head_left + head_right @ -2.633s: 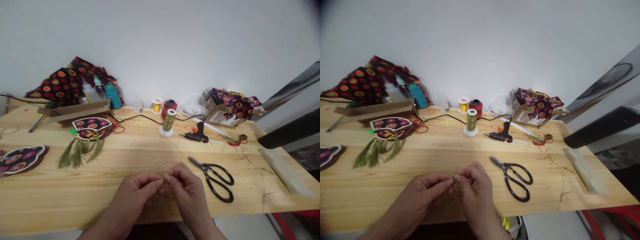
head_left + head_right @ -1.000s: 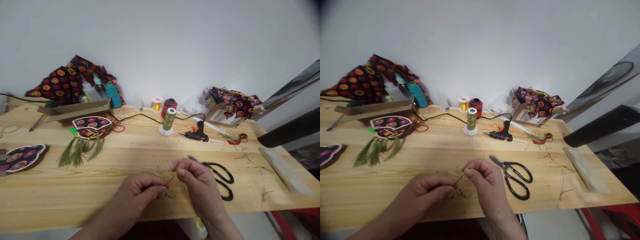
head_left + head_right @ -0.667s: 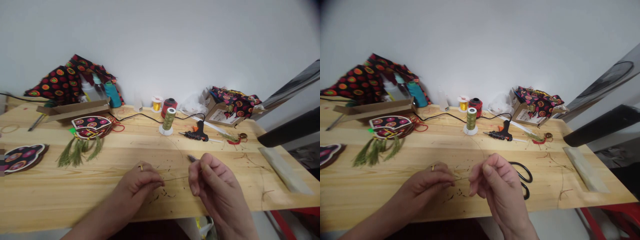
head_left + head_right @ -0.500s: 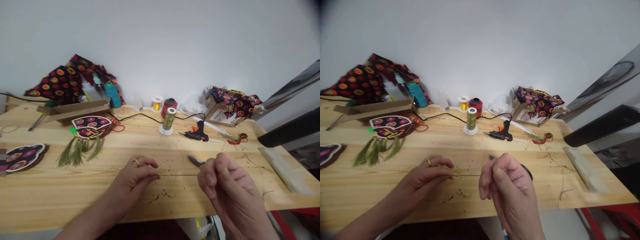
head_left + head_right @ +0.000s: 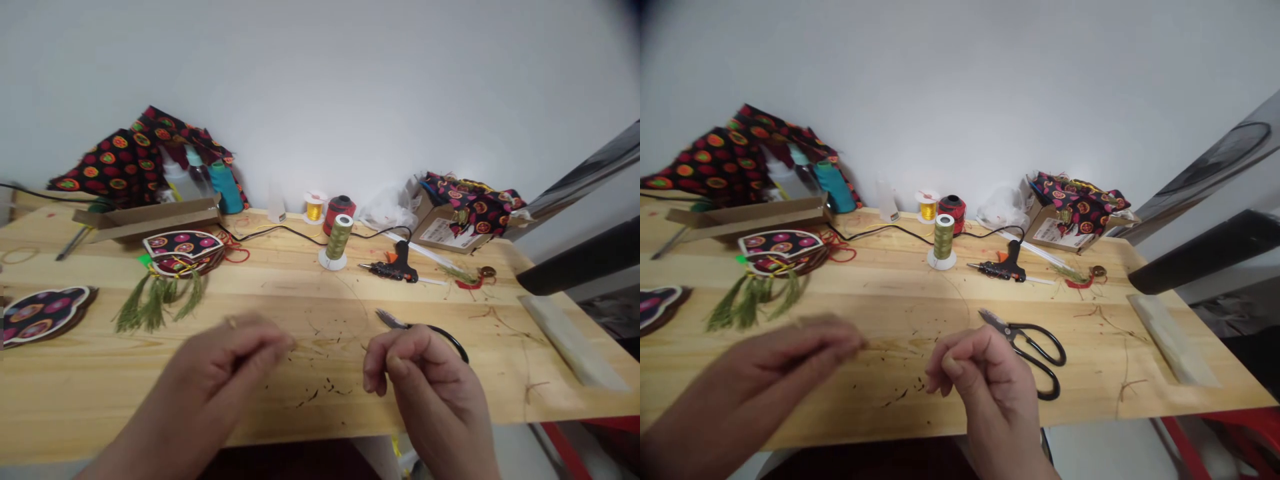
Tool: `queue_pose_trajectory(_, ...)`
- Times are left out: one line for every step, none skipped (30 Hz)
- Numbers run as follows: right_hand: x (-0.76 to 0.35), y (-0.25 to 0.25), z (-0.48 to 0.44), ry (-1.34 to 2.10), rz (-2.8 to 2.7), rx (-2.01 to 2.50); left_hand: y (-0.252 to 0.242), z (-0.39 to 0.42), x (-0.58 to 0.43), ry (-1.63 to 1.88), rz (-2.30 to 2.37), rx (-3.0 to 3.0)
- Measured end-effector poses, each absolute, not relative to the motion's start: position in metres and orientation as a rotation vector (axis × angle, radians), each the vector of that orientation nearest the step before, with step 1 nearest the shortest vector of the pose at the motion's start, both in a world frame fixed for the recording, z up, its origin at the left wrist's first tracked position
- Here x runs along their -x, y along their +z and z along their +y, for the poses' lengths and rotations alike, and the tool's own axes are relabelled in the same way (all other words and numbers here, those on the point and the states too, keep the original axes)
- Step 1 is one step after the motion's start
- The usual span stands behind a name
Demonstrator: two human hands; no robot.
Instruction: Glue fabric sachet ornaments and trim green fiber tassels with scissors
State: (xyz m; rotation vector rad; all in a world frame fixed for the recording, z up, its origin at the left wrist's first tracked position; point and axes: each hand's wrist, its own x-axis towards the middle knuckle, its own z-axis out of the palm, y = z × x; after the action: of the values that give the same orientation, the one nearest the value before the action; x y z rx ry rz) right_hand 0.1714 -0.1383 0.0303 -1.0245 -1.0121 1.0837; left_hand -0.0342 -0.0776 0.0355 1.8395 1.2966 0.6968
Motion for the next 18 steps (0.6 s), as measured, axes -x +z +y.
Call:
queue_pose_trajectory(-0.171,0.028,-0.137,1.082,-1.032,1.032,0.038,-0.086,0.032,0.431,1.161,-1.621)
queue_pose_trajectory(-0.171,0.027,-0.136,1.084,-1.049,1.045,0.038,-0.093,0.028,0.22,1.041,-1.382)
queue_pose_trajectory(-0.17,0.026,-0.135,1.092,-1.067,1.061,0.038,-0.099,0.023,0.111,0.943,-1.164)
queue_pose_trajectory(-0.17,0.026,-0.136,1.101,-1.082,1.076,0.038,-0.103,0.018,0.09,0.878,-1.013)
queue_pose_trajectory(-0.169,0.026,-0.137,1.113,-1.096,1.086,0.036,-0.106,0.012,0.117,0.864,-0.905)
queue_pose_trajectory(-0.168,0.025,-0.138,1.136,-1.116,1.085,0.035,-0.108,0.008,0.156,0.842,-0.8)
queue_pose_trajectory(-0.167,0.024,-0.141,1.165,-1.14,1.079,0.033,-0.11,0.003,0.183,0.822,-0.723)
queue_pose_trajectory(-0.165,0.023,-0.143,1.191,-1.169,1.072,0.031,-0.11,0.0,0.202,0.812,-0.664)
queue_pose_trajectory(-0.164,0.022,-0.146,1.205,-1.204,1.071,0.03,-0.111,-0.002,0.208,0.802,-0.619)
queue_pose_trajectory(-0.164,0.02,-0.149,1.198,-1.251,1.075,0.028,-0.111,-0.003,0.213,0.804,-0.594)
queue_pose_trajectory(-0.163,0.019,-0.152,1.171,-1.314,1.084,0.027,-0.111,-0.004,0.227,0.817,-0.577)
queue_pose_trajectory(-0.163,0.018,-0.154,1.133,-1.403,1.087,0.026,-0.112,-0.004,0.245,0.827,-0.56)
queue_pose_trajectory(-0.163,0.017,-0.156,1.091,-1.503,1.087,0.024,-0.112,-0.004,0.264,0.826,-0.544)
queue_pose_trajectory(-0.164,0.017,-0.156,1.055,-1.604,1.076,0.023,-0.112,-0.004,0.281,0.812,-0.533)
queue_pose_trajectory(-0.164,0.017,-0.156,1.034,-1.69,1.064,0.021,-0.112,-0.004,0.297,0.789,-0.529)
queue_pose_trajectory(-0.165,0.018,-0.155,1.035,-1.751,1.052,0.02,-0.111,-0.003,0.313,0.763,-0.53)
queue_pose_trajectory(-0.165,0.019,-0.153,1.051,-1.783,1.039,0.018,-0.11,-0.003,0.324,0.741,-0.537)
queue_pose_trajectory(-0.165,0.02,-0.152,1.08,-1.79,1.032,0.017,-0.109,-0.002,0.339,0.731,-0.549)
